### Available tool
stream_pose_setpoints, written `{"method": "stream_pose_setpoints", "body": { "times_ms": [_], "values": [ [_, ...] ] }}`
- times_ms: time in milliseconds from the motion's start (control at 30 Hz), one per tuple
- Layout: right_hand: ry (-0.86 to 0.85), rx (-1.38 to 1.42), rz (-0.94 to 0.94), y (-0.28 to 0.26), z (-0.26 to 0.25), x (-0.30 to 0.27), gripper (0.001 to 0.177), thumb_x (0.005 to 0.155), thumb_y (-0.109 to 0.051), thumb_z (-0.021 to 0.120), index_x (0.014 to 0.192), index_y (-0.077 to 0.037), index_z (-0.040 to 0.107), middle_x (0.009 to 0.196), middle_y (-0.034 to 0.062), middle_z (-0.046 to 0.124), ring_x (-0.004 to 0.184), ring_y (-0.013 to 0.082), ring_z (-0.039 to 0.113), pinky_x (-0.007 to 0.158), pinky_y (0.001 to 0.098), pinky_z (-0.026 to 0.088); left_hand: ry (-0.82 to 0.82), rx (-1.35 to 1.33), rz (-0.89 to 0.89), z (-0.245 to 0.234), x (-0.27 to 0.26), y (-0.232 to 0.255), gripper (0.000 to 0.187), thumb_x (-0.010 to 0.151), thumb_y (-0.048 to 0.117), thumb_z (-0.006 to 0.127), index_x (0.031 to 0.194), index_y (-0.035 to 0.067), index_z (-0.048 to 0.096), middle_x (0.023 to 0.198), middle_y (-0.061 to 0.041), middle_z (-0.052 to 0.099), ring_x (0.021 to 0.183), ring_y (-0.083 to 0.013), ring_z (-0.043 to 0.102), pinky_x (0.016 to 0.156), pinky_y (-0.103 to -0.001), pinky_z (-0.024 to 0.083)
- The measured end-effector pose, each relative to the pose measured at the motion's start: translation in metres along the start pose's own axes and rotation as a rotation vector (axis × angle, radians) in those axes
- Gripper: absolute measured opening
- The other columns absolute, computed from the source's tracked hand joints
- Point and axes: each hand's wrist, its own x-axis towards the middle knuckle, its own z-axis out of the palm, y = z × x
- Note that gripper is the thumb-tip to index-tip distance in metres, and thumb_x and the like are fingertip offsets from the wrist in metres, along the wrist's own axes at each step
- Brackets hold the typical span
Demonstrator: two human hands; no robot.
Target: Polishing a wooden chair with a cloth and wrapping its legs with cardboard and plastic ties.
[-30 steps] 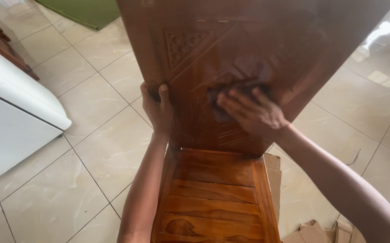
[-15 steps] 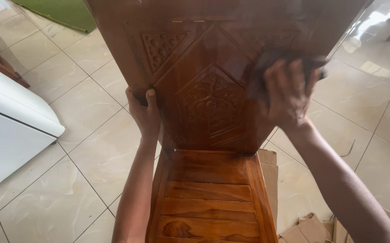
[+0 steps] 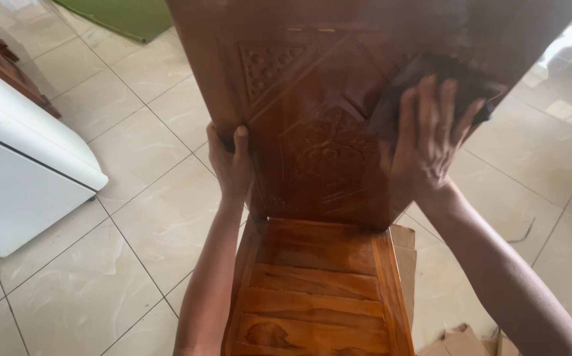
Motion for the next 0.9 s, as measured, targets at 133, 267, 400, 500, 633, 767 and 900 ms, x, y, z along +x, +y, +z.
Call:
{"method": "stream_pose_setpoints", "body": {
  "times_ms": [133,267,400,500,633,767,900],
  "values": [
    [0.082,-0.168,-0.135,-0.025,-0.005,0.019,0.061,0.105,-0.036,0.078,0.150,0.003,0.065,0.161,0.0211,0.044,0.154,0.0370,0.027,0.126,0.0628,0.000,-0.019,-0.075,-0.006,-0.005,-0.004,0.013,0.033,0.101,0.035,0.052,0.117,0.006,0.048,0.103,-0.013,0.060,0.094,-0.0247,0.057,0.086,-0.039,0.046],
    [0.079,-0.239,-0.263,-0.049,-0.011,0.067,0.065,0.110,-0.046,0.074,0.157,-0.005,0.057,0.165,0.0164,0.039,0.156,0.0329,0.022,0.126,0.0631,-0.004,-0.050,-0.121,-0.024,-0.008,-0.002,0.007,0.034,0.102,0.034,0.049,0.122,0.006,0.051,0.107,-0.013,0.064,0.097,-0.0244,0.059,0.088,-0.038,0.047],
    [0.059,-0.267,-0.287,-0.083,-0.013,0.107,0.065,0.119,-0.050,0.068,0.164,-0.007,0.050,0.169,0.0168,0.035,0.158,0.0338,0.019,0.126,0.0650,-0.007,-0.103,-0.145,0.001,-0.012,0.002,-0.003,0.041,0.104,0.036,0.046,0.130,0.004,0.051,0.112,-0.014,0.064,0.101,-0.0243,0.060,0.090,-0.037,0.047],
    [-0.017,-0.430,-0.440,-0.115,-0.013,0.109,0.074,0.112,-0.065,0.053,0.167,-0.019,0.038,0.171,0.0056,0.027,0.158,0.0249,0.018,0.126,0.0641,-0.004,-0.165,-0.243,0.006,-0.023,0.005,-0.003,0.036,0.106,0.030,0.043,0.128,0.002,0.052,0.112,-0.012,0.062,0.100,-0.0208,0.056,0.089,-0.034,0.045],
    [0.162,-0.133,-0.602,-0.157,0.024,0.076,0.054,0.102,-0.035,0.046,0.152,-0.016,0.056,0.162,0.0055,0.046,0.150,0.0255,0.040,0.118,0.0596,0.031,-0.159,-0.196,0.053,-0.028,0.006,-0.030,0.037,0.112,0.037,0.042,0.137,0.015,0.059,0.112,-0.017,0.066,0.113,-0.0284,0.062,0.101,-0.053,0.048],
    [0.106,0.044,-0.777,-0.171,0.032,0.066,0.045,0.102,-0.020,0.045,0.145,-0.012,0.058,0.161,0.0059,0.045,0.152,0.0212,0.037,0.126,0.0513,0.023,-0.205,-0.316,-0.044,-0.037,-0.006,-0.053,0.044,0.115,0.040,0.032,0.137,0.016,0.062,0.123,-0.011,0.067,0.118,-0.0228,0.057,0.106,-0.055,0.045],
    [0.181,-0.122,-0.603,-0.170,0.035,0.089,0.046,0.105,-0.026,0.045,0.150,-0.020,0.056,0.163,0.0011,0.042,0.152,0.0210,0.036,0.126,0.0603,0.012,-0.270,-0.404,-0.054,-0.038,-0.010,-0.069,0.054,0.116,0.043,0.025,0.141,0.012,0.061,0.132,-0.017,0.066,0.126,-0.0339,0.060,0.107,-0.060,0.045]
  ]
}}
